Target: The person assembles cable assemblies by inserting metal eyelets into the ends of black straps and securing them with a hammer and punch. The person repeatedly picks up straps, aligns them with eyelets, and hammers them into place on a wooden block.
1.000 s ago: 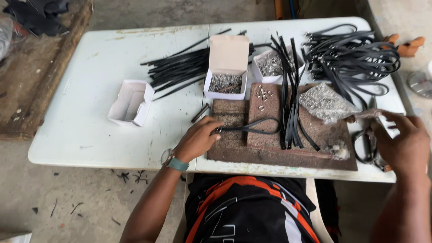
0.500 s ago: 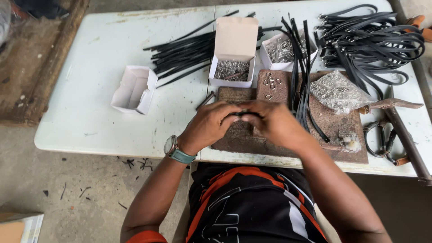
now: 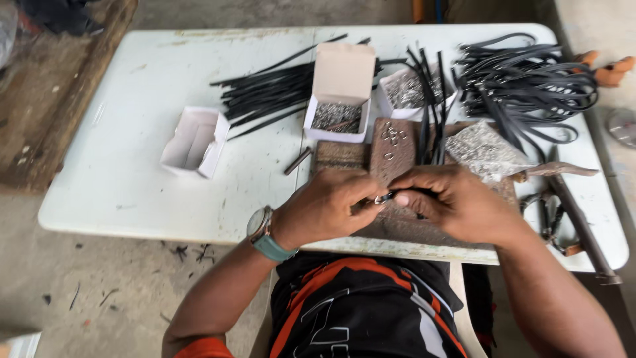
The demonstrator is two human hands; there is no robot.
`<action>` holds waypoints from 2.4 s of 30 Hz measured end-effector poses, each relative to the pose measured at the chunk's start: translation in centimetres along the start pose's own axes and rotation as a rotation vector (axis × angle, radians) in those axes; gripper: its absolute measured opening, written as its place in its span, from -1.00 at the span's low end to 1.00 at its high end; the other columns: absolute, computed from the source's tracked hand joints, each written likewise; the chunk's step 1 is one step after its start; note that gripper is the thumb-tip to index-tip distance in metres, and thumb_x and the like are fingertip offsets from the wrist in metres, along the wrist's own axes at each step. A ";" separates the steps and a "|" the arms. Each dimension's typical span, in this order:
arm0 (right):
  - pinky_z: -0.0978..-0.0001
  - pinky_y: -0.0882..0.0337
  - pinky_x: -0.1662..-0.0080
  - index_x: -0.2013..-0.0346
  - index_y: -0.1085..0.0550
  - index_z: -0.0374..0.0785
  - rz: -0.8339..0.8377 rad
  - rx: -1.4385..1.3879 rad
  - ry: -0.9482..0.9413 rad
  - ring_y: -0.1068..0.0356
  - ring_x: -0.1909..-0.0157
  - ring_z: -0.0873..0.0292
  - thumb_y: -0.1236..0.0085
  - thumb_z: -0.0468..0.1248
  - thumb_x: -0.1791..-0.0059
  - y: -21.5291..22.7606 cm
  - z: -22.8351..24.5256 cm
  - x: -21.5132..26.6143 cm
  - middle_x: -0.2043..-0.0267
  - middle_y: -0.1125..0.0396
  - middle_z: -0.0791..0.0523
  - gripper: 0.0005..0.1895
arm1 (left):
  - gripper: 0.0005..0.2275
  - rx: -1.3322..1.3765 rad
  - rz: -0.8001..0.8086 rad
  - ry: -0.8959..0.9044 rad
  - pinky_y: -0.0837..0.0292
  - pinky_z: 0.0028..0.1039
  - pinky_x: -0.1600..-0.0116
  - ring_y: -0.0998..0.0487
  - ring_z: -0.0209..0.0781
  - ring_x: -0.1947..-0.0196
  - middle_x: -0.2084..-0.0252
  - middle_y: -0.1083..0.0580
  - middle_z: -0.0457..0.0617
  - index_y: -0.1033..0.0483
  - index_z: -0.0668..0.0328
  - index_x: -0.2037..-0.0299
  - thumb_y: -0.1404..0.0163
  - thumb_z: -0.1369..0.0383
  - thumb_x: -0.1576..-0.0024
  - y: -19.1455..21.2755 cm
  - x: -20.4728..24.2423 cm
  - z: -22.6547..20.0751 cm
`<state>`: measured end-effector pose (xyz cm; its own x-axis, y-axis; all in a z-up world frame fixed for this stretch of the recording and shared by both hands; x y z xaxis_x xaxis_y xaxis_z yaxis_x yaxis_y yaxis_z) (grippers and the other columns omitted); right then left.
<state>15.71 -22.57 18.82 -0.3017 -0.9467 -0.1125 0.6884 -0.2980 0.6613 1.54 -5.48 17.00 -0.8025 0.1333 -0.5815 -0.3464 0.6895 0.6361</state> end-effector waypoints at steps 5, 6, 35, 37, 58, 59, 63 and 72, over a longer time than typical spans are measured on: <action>0.39 -0.52 0.23 0.16 -0.60 -0.29 -0.081 -0.101 0.063 -0.57 0.27 0.22 -0.21 -0.25 0.01 -1.2 -0.8 0.7 0.27 -0.57 0.08 -0.80 | -0.84 0.019 -0.062 0.062 -0.52 -0.51 0.41 -0.62 -0.29 0.46 0.42 -0.53 -0.06 -0.46 0.24 0.34 -0.22 0.42 -0.14 -0.6 0.4 -0.3; 0.39 -0.52 0.23 0.16 -0.60 -0.28 -0.101 -0.136 0.055 -0.57 0.28 0.21 -0.21 -0.25 0.01 -1.5 -1.0 1.0 0.28 -0.57 0.09 -0.80 | -0.84 0.026 -0.079 0.063 -0.52 -0.52 0.39 -0.63 -0.29 0.45 0.41 -0.55 -0.05 -0.45 0.23 0.33 -0.22 0.42 -0.14 -0.8 0.4 -0.4; 0.53 -0.17 0.46 0.33 -0.51 -0.32 -0.529 -0.868 -0.314 -0.12 0.51 0.40 -0.17 -0.21 -0.09 -12.9 -10.7 3.5 0.54 -0.25 0.25 -0.78 | -0.89 0.096 -0.348 0.440 -0.47 -0.57 0.49 -0.56 -0.48 0.58 0.57 -0.54 -0.12 -0.47 0.24 0.46 -0.16 0.52 -0.04 -9.0 2.0 3.6; 0.53 -0.19 0.44 0.34 -0.53 -0.32 -0.439 -0.779 -0.365 -0.14 0.50 0.41 -0.17 -0.20 -0.06 -12.6 -11.2 3.8 0.53 -0.28 0.25 -0.77 | -0.90 0.096 -0.170 0.421 -0.47 -0.57 0.48 -0.55 -0.43 0.58 0.55 -0.56 -0.08 -0.49 0.25 0.46 -0.16 0.52 -0.06 -8.4 1.9 4.2; 0.49 -0.40 0.30 0.23 -0.62 -0.25 -0.197 -0.202 -0.216 -0.40 0.38 0.41 -0.17 -0.21 -0.01 -4.8 -7.2 3.7 0.41 -0.48 0.23 -0.81 | -0.82 -0.046 0.221 0.231 -0.52 -0.45 0.41 -0.58 -0.20 0.49 0.31 -0.57 0.06 -0.57 0.35 0.03 -0.11 0.44 -0.21 -6.9 1.3 3.4; 0.46 -0.34 0.34 0.25 -0.61 -0.27 -0.242 -0.270 -0.276 -0.31 0.42 0.38 -0.17 -0.21 -0.02 -4.6 -7.4 3.6 0.46 -0.43 0.19 -0.81 | -0.77 0.008 0.176 0.250 -0.52 -0.45 0.44 -0.58 -0.18 0.50 0.27 -0.58 0.08 -0.56 0.37 -0.01 -0.12 0.43 -0.19 -6.9 1.0 3.3; 0.49 -0.34 0.30 0.29 -0.58 -0.33 -0.312 -0.509 -0.275 -0.30 0.38 0.39 -0.17 -0.21 -0.03 -5.7 -7.7 3.5 0.44 -0.44 0.22 -0.79 | -0.65 -0.050 -0.053 0.082 -0.62 -0.42 0.22 -0.65 -0.06 0.23 0.20 -0.57 0.19 -0.51 0.47 0.02 -0.22 0.34 -0.09 -6.4 0.4 1.6; 0.41 -0.39 0.30 0.24 -0.63 -0.33 -0.143 -0.469 -0.274 -0.34 0.37 0.36 -0.18 -0.19 -0.01 -5.3 -5.7 4.9 0.42 -0.50 0.15 -0.76 | -0.84 -0.020 0.255 0.124 -0.53 -0.31 0.36 -0.58 -0.12 0.44 0.41 -0.51 0.03 -0.55 0.34 0.25 -0.22 0.40 -0.10 -4.1 -0.7 0.0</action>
<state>14.34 -26.28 10.59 -0.5311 -0.8451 0.0607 0.8285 -0.5029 0.2463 3.56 -8.44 14.81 -0.9179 0.2118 -0.3355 -0.1340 0.6305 0.7646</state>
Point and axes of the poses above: each hand's wrist, its own x-axis away from the middle knuckle, its own y-axis out of the back of the hand, z = x × y, the point moved 2 cm from there along -x, towards the middle knuckle
